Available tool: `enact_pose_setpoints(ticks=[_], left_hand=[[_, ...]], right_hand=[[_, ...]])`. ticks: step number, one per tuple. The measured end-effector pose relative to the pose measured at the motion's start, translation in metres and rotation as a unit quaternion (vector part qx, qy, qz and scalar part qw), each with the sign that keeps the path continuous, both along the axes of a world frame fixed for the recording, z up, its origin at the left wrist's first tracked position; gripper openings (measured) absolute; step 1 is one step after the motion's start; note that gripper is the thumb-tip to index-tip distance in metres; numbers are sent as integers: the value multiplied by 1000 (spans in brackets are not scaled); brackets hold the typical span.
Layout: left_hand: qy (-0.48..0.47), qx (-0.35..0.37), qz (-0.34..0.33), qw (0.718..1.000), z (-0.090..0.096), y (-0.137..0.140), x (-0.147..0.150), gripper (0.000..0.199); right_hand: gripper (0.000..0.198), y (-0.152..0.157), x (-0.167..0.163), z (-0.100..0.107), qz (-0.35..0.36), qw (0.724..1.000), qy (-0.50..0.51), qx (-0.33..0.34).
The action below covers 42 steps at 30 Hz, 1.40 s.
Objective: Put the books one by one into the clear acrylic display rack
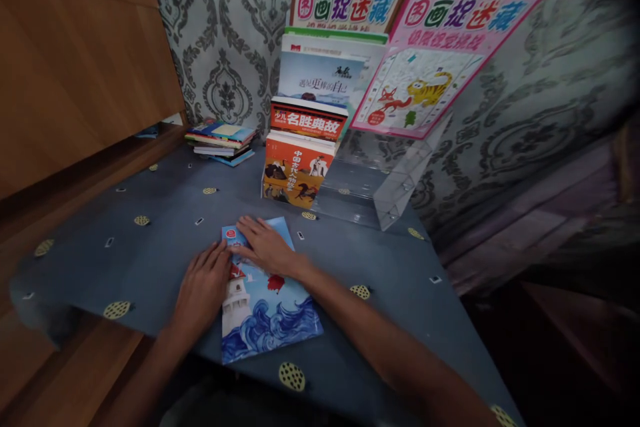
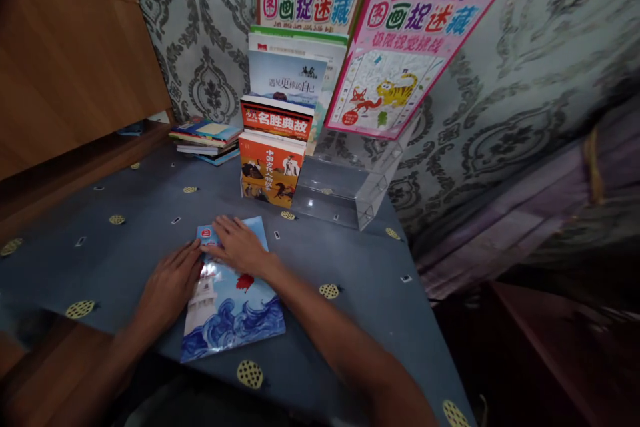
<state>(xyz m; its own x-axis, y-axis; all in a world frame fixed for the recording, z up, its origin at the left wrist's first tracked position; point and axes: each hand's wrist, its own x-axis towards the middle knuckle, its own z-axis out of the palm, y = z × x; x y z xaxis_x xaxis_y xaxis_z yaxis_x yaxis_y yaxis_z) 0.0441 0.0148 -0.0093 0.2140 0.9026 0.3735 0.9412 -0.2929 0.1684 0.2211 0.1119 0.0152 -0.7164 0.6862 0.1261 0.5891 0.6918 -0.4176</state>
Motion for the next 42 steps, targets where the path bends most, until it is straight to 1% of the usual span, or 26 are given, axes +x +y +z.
enact_pose_setpoints(ticks=[3,6,9,12,14,17,19,21,22,24,26,28,29,30,31,33,37,40,42], left_hand=[[0,4,-1,1000,-3,1,-1,42],[-7,6,2,1000,-3,0,-1,42],[-1,-1,5,1000,2,-1,0,41],[33,-11,-6,999,10,1,2,40],[67,-16,-22,997,15,9,5,41],[98,-32,-60,993,20,30,16,44],[103,-52,-89,989,21,45,29,46],[107,-69,-120,985,20,52,45,50],[113,-76,-144,980,20,50,54,52],[129,-86,-213,965,19,36,73,56],[140,-100,-304,937,19,12,89,61],[141,-113,-397,900,19,-15,101,67],[139,-113,-428,886,20,-26,105,68],[135,-112,-446,878,20,-34,108,67],[132,-112,-455,874,21,-40,109,66],[125,-113,-455,874,22,-45,111,64],[116,-116,-459,873,25,-40,109,61],[110,-108,-462,873,25,-39,109,57],[104,-89,-460,877,25,-40,110,55]], right_hand=[[73,8,26,-7,-44,999,-20,16],[70,8,48,-12,-66,998,-18,12],[65,4,60,-16,-77,997,0,4],[62,5,65,-18,-66,997,30,-15],[61,9,67,-19,-63,996,59,-35],[61,16,71,-20,-68,990,112,-61],[62,19,73,-19,-71,984,144,-76],[64,20,75,-17,-71,979,169,-87],[64,20,75,-16,-68,978,176,-90],[64,19,76,-15,-65,978,179,-91],[62,19,76,-14,-65,980,168,-87],[59,18,75,-14,-70,982,155,-79],[58,18,75,-14,-72,984,147,-73],[58,17,74,-15,-73,985,139,-67],[57,16,73,-15,-74,987,129,-60],[57,13,71,-16,-77,991,104,-36],[57,2,66,-17,-74,996,29,33],[57,-13,66,-17,-81,994,-15,67],[58,-28,72,-16,-74,994,-31,78]])
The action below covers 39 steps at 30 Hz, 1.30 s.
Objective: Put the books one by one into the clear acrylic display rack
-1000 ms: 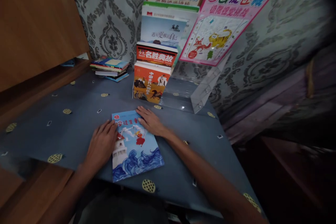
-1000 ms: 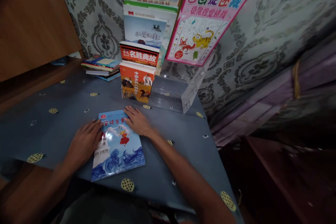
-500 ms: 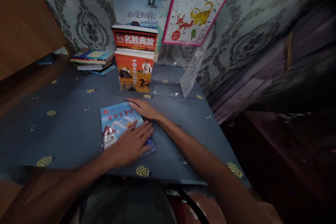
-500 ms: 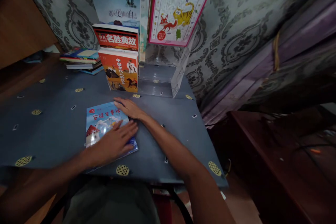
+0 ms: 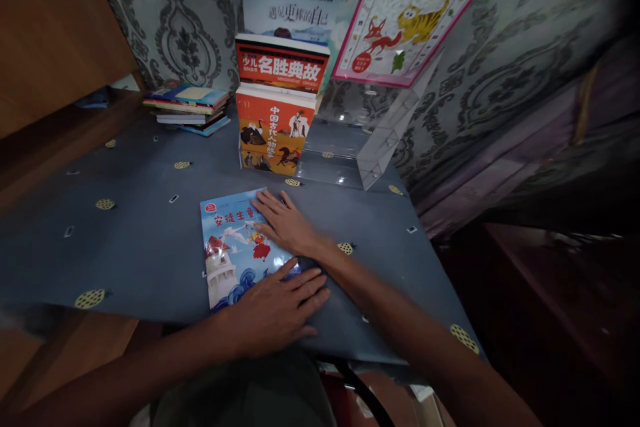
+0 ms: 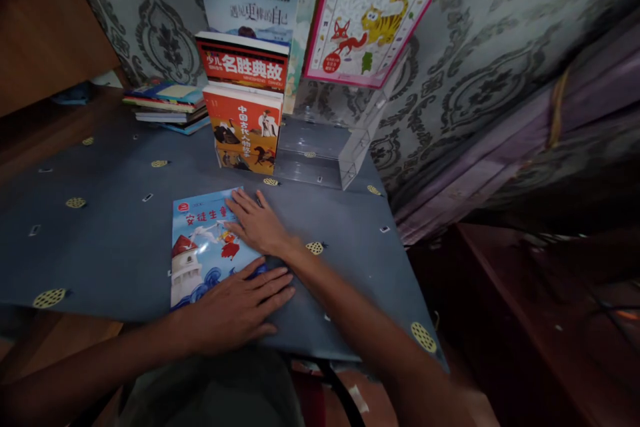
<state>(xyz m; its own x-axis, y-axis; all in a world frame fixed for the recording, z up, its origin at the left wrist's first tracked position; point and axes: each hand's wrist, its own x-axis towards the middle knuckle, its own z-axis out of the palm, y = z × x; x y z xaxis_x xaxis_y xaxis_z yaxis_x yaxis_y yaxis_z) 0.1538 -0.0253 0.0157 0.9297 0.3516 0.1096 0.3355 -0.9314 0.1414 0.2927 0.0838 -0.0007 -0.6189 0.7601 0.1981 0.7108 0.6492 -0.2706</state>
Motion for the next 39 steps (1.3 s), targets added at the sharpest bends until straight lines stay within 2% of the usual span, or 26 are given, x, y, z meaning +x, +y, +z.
enact_pose_setpoints(ticks=[2,4,7,9,12,15,18,22,25,30,34,36,39], left_hand=[[-23,29,-19,999,2,-2,-1,50],[-57,71,-74,993,6,-3,-3,38],[-119,120,-162,972,12,-3,-6,27],[-147,127,-190,962,15,-3,-7,24],[-171,117,-204,957,15,-2,-6,19],[-201,97,-207,952,14,-2,-4,18],[-215,82,-199,953,13,-1,-3,21],[-215,69,-183,957,13,0,-2,25],[-199,61,-178,962,13,1,-3,22],[-190,53,-166,966,13,1,-5,19],[-174,18,-133,975,13,1,-8,16],[-178,-15,-85,980,12,3,-10,18],[-186,-32,39,981,7,6,-12,27]], right_hand=[[59,-19,8,1,20,1000,-15,3],[60,-40,18,3,40,999,-29,0],[64,-69,29,6,50,998,-47,-10],[64,-81,31,8,46,997,-64,-16],[64,-85,27,12,41,995,-84,-20],[69,-74,11,16,70,993,-87,-28],[71,-55,-16,19,111,990,-79,-30],[59,-27,-56,19,153,986,-60,-26],[54,-6,-72,17,160,986,-25,-32],[57,18,-63,11,88,995,0,-38],[51,23,-42,4,24,999,-1,-31],[49,21,-30,0,9,999,9,-40],[48,15,-16,-3,-6,998,27,-55]])
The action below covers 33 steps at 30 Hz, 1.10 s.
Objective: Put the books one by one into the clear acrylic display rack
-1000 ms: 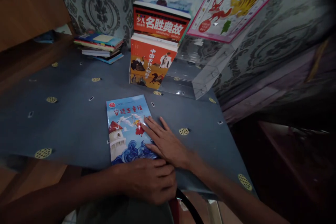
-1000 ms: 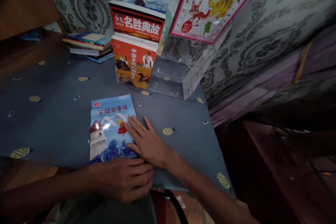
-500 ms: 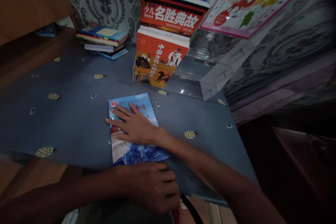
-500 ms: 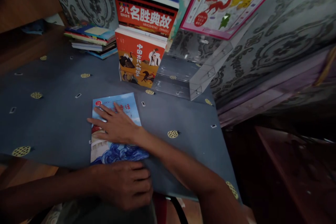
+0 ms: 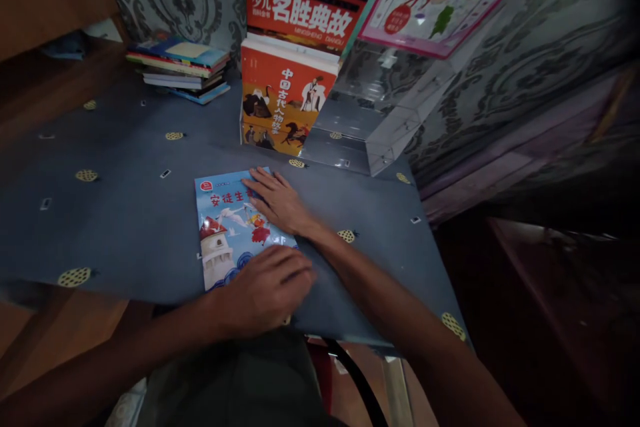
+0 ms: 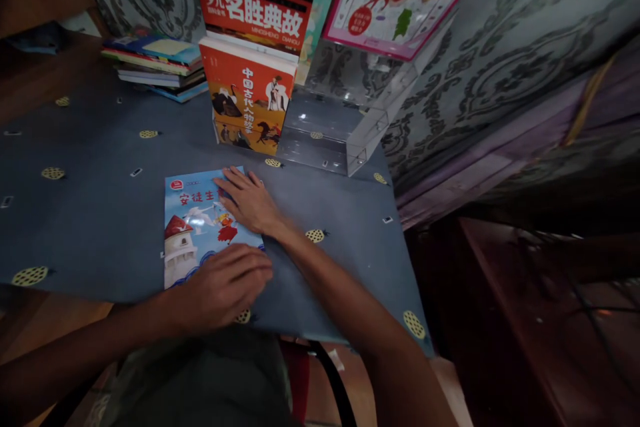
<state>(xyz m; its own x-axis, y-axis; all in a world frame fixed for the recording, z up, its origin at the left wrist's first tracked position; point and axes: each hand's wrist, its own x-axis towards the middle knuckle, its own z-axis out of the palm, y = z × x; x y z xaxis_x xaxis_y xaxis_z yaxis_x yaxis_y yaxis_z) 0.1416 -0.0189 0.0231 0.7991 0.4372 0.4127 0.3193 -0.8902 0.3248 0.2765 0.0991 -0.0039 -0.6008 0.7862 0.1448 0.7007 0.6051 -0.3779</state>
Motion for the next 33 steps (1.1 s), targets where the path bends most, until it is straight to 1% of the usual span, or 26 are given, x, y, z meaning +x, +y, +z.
enact_pose_setpoints(ticks=[2,3,4,6,9,11,13,16,19,20,23,26,29,33], left_hand=[[41,-7,66,997,-6,0,-1,34],[75,-8,78,994,-9,-2,-2,39],[110,-6,74,991,-11,-4,-3,45],[169,-2,37,985,-14,-11,-8,53],[216,-8,-8,976,-12,-18,-19,54],[236,-14,-7,972,-8,-21,-28,63],[252,-17,9,968,-5,-21,-35,73],[254,-10,25,967,-5,-19,-45,76],[220,7,51,974,-8,-14,-55,61],[205,11,66,977,-9,-12,-60,57],[177,1,113,978,-12,0,-73,64],[165,-3,173,971,-18,17,-86,61],[158,-1,236,959,-23,36,-93,60],[158,-9,281,947,-24,56,-90,59]], right_hand=[[47,-3,5,-1,-7,1000,5,-4],[46,-4,6,-1,-9,1000,7,-4],[45,-4,7,-1,-9,1000,10,-4],[45,-3,6,-1,-7,1000,19,-3],[44,-2,6,-3,-5,999,38,-6],[44,-2,7,-5,-17,998,57,-6],[45,-5,11,-8,-40,996,79,-3],[46,-17,18,-10,-67,992,103,6],[46,-36,26,-9,-73,993,97,14],[45,-43,29,-8,-72,993,90,14],[44,-66,33,-5,-78,994,72,11],[45,-81,34,-3,-83,994,70,6],[46,-88,33,-1,-78,994,73,0],[45,-87,33,0,-81,993,83,-11]])
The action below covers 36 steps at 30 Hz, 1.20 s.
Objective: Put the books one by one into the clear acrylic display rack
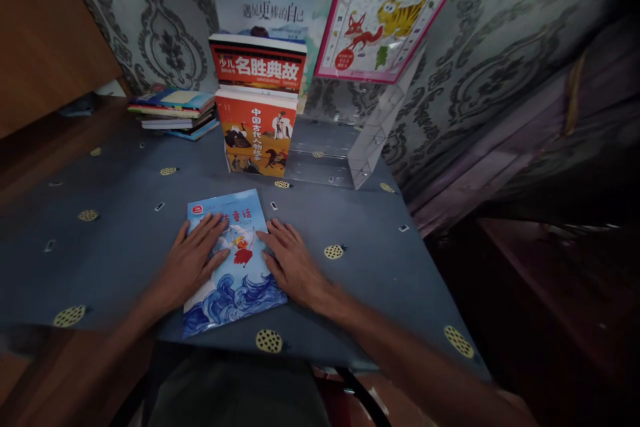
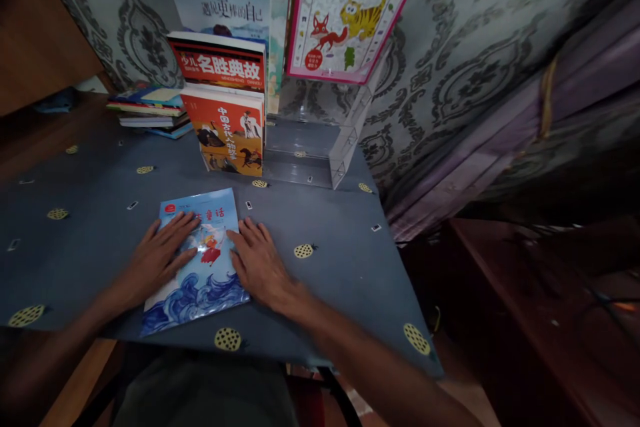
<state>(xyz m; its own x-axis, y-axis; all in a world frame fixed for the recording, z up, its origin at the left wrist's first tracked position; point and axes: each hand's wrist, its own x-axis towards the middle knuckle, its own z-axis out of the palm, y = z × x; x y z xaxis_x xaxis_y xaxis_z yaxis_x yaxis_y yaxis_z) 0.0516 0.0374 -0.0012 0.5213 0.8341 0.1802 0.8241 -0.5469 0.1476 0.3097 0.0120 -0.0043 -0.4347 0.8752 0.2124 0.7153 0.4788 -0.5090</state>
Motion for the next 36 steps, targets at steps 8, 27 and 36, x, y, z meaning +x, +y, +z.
enact_pose_setpoints(ticks=[8,27,36], left_hand=[[-22,41,41,998,-2,11,15,55],[-102,35,119,987,-7,7,16,51],[-604,-119,231,753,9,17,8,47]], right_hand=[[46,-7,-1,13,12,974,219,-64],[41,-6,6,3,-32,964,257,-63],[48,-11,-9,-8,-26,999,25,23]])
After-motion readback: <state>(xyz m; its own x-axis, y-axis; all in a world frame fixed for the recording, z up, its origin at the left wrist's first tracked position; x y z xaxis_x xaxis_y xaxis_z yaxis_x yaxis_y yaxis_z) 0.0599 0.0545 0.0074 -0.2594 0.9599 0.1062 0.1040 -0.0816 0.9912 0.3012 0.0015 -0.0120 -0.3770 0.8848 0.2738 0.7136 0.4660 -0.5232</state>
